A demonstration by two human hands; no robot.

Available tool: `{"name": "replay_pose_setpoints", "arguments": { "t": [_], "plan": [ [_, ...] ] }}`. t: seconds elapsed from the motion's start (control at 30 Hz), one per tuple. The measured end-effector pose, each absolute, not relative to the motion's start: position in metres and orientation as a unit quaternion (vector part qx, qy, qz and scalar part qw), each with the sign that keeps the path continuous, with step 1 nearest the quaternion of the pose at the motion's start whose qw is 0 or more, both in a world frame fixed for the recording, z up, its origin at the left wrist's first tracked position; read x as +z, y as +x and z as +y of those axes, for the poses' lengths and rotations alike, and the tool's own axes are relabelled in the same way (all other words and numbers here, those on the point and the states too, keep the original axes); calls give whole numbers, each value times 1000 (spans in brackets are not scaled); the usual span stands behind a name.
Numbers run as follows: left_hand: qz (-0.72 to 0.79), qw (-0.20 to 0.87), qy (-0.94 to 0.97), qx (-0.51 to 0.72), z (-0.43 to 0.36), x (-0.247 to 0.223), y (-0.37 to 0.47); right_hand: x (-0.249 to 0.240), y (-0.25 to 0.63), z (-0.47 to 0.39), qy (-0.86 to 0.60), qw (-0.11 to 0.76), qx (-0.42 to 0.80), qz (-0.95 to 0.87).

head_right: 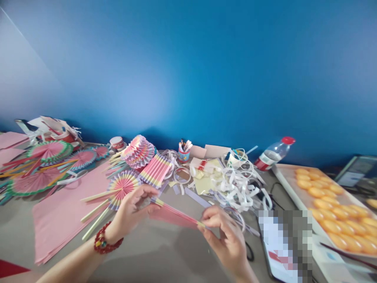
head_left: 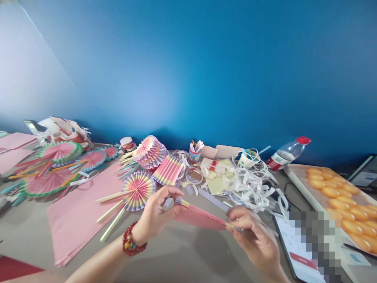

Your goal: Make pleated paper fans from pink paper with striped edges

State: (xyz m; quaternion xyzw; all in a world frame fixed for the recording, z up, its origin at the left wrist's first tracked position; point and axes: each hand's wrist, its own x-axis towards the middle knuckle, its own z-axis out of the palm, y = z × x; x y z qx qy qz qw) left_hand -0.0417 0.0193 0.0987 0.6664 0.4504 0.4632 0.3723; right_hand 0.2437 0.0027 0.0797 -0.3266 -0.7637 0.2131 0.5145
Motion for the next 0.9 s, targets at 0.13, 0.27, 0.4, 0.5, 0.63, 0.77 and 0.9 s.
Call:
{"name": "replay_pose_setpoints", "arguments": {
  "t": [0.13, 0.27, 0.4, 0.5, 0.63, 0.77, 0.9],
  "plan": [
    [416, 468, 610, 486, 23, 97, -39, 77, 241, 2, -328, 529, 219, -751],
    [384, 503, 589, 502, 25, 97, -36, 78, 237, 3, -337, 537, 218, -742],
    [339, 424, 642, 541, 26, 96, -36, 80, 238, 4, -364, 512, 243, -739],
    [327, 405, 662, 539, 27, 96, -38, 80, 240, 5, -367, 470, 265, -758],
    [313, 387, 685, 532, 26, 97, -40, 81, 240, 5, -349, 455, 286, -768],
    [302, 369, 689, 546, 26, 97, -40, 84, 239, 4, -347, 464, 295, -760],
    [307, 364, 696, 538, 26, 95, -40, 86, 239, 4, -343, 475, 292, -756]
  ]
}}
